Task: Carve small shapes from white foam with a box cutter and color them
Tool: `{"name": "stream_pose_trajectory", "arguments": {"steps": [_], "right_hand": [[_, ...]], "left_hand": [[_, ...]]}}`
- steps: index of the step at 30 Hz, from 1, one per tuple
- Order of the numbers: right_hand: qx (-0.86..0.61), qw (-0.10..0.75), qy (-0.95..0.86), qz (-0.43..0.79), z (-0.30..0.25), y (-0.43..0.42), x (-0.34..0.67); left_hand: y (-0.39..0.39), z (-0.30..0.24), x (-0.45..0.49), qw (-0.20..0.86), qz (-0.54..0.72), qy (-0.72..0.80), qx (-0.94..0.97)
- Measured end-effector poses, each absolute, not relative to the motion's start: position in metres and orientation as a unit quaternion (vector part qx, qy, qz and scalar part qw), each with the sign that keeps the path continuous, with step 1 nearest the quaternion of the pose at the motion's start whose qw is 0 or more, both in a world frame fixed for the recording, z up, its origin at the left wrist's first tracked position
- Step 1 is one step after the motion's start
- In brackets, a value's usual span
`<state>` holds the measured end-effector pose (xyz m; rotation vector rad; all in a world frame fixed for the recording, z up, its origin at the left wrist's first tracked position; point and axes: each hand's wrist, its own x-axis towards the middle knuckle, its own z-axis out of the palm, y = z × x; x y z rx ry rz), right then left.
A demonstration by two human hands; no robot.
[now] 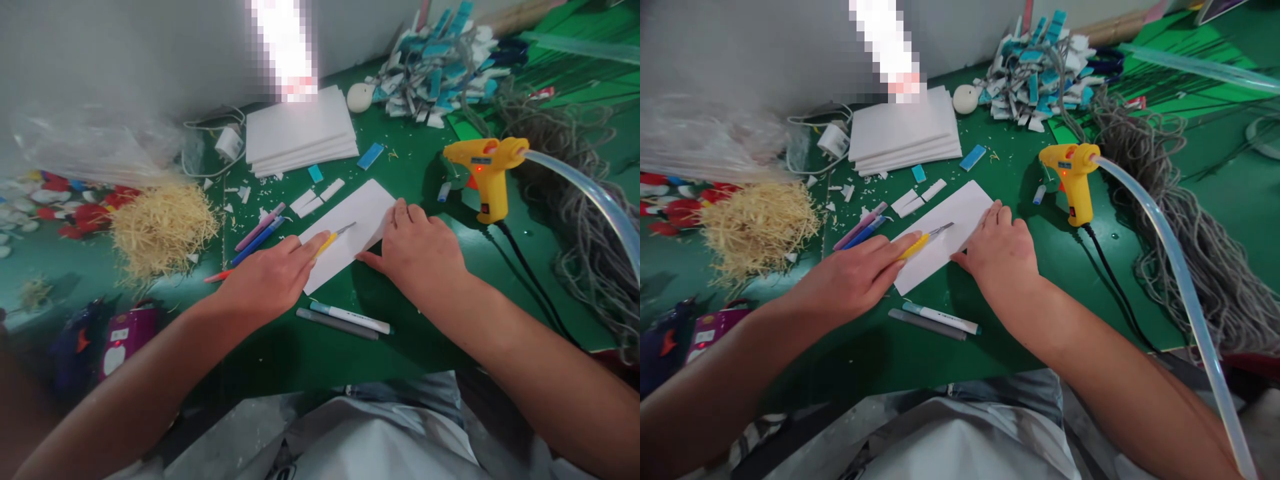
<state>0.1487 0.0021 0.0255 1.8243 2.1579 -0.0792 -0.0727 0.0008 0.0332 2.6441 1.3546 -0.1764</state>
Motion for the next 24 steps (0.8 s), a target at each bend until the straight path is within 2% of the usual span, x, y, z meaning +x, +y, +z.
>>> {"name": "stream_pose_trajectory", "arguments": {"steps": [7, 14, 24], "right_hand": [[0.635, 0.167, 0.753, -0.031, 0.024, 0.004, 0.149], [0.631, 0.14, 0.763, -0.012, 0.016, 0.002, 0.153], [0.639, 0.142, 0.754, -0.042, 0.02, 0.003, 0.151]], "left_hand": [[-0.007, 0.035, -0.08, 0.091, -0.072, 0.471, 0.874], [-0.016, 0.032, -0.095, 0.083, -0.075, 0.476, 0.872], [-0.031, 0.023, -0.12, 0.023, 0.037, 0.395, 0.918]]}}
